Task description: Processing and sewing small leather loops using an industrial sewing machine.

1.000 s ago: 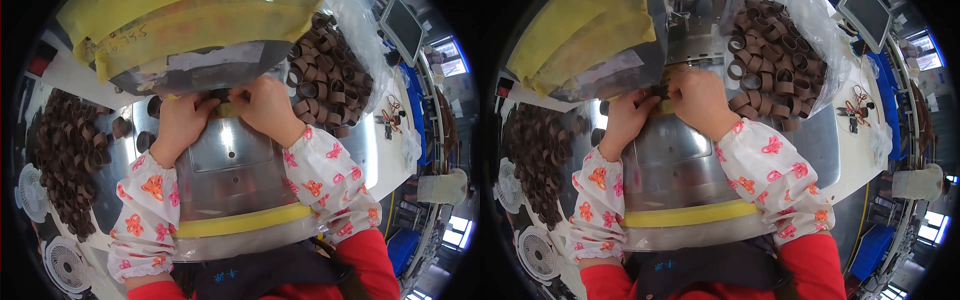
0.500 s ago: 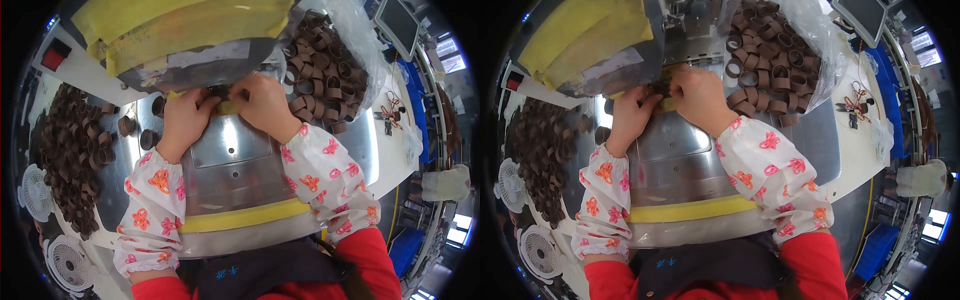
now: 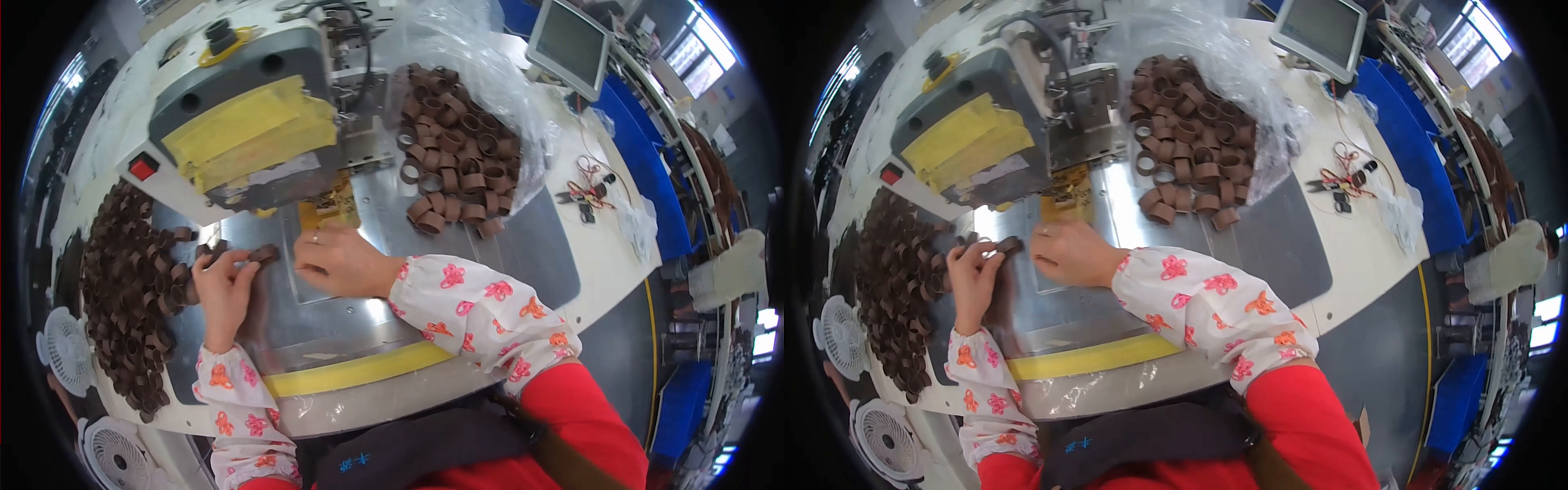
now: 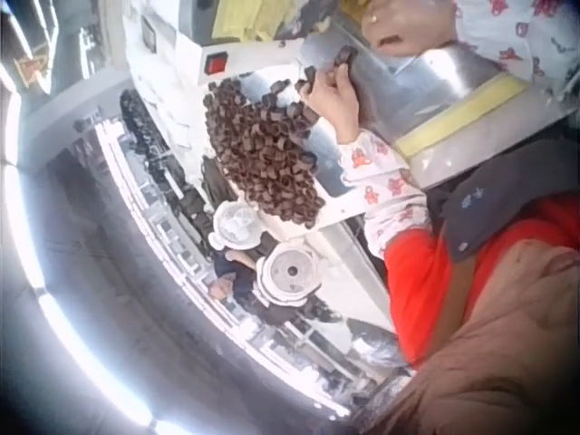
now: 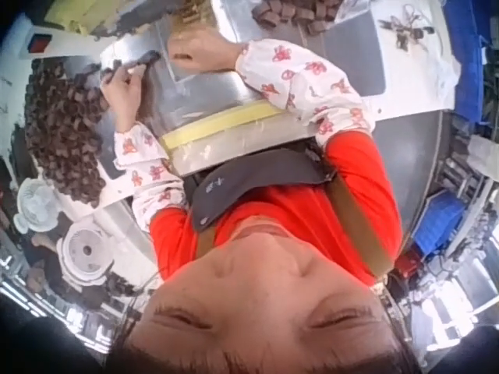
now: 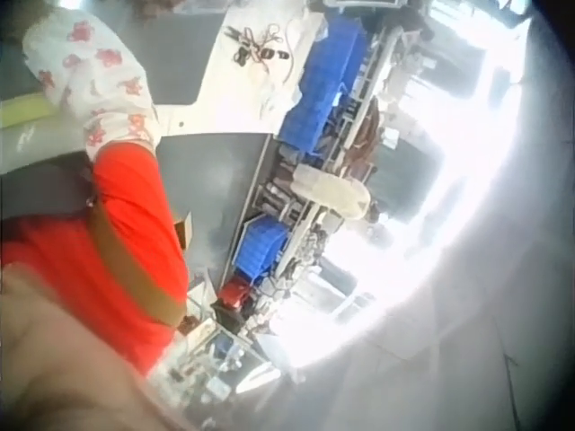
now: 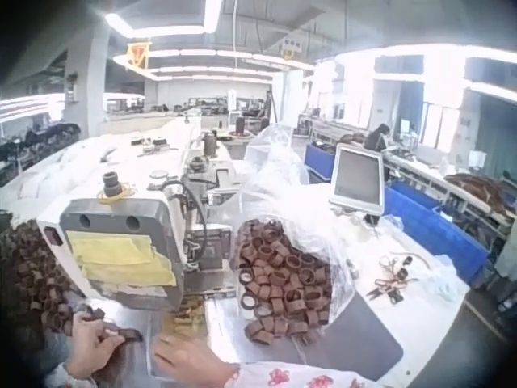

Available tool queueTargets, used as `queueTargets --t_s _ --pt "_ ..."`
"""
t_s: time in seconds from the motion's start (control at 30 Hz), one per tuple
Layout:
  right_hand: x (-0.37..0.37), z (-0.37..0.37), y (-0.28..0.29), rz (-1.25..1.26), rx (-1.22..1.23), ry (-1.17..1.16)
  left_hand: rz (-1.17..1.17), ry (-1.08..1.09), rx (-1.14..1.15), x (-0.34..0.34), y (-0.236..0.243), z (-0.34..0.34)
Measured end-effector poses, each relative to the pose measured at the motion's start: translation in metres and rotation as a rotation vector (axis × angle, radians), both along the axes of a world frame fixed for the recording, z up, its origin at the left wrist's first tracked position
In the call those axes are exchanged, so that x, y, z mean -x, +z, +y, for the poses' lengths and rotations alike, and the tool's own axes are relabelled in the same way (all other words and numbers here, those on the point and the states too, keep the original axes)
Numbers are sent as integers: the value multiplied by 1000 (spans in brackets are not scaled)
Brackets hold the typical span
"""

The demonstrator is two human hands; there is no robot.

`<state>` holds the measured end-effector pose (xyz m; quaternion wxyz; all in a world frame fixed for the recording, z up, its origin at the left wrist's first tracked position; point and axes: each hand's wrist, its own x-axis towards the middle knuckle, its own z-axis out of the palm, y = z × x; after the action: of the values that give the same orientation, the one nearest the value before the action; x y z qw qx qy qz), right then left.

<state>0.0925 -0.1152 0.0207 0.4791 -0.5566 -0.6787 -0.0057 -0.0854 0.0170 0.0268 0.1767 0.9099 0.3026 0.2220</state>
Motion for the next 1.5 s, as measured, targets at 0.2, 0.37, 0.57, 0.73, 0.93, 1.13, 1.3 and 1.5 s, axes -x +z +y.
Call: queueTargets --t_s 0.2,0.37,0.57,0.73,0.93,1.13,1.3,1.5 --pt "-10 -55 89 404 -486 41 -251 101 243 12 4 -8" --pt "-17 -87 140 145 -699 102 -167 6 -343 -16 15 -21" --pt "-50 -94 141 23 -666 -288 -108 -198 -323 -61 0 -40" --pt "-102 -47 78 -206 324 -593 -126 -153 -206 -88 -17 -37" --pt "-128 -18 25 -468 410 -628 -212 -98 -43 -86 -22 -22" --pt "-135 -10 26 -504 427 -757 -231 -107 201 -82 -17 -20" --pt "-101 -17 43 -324 -41 -584 -291 -148 364 -80 -8 -24" --pt "-39 -2 7 -76 58 -144 -208 -200 405 -77 -4 -20"
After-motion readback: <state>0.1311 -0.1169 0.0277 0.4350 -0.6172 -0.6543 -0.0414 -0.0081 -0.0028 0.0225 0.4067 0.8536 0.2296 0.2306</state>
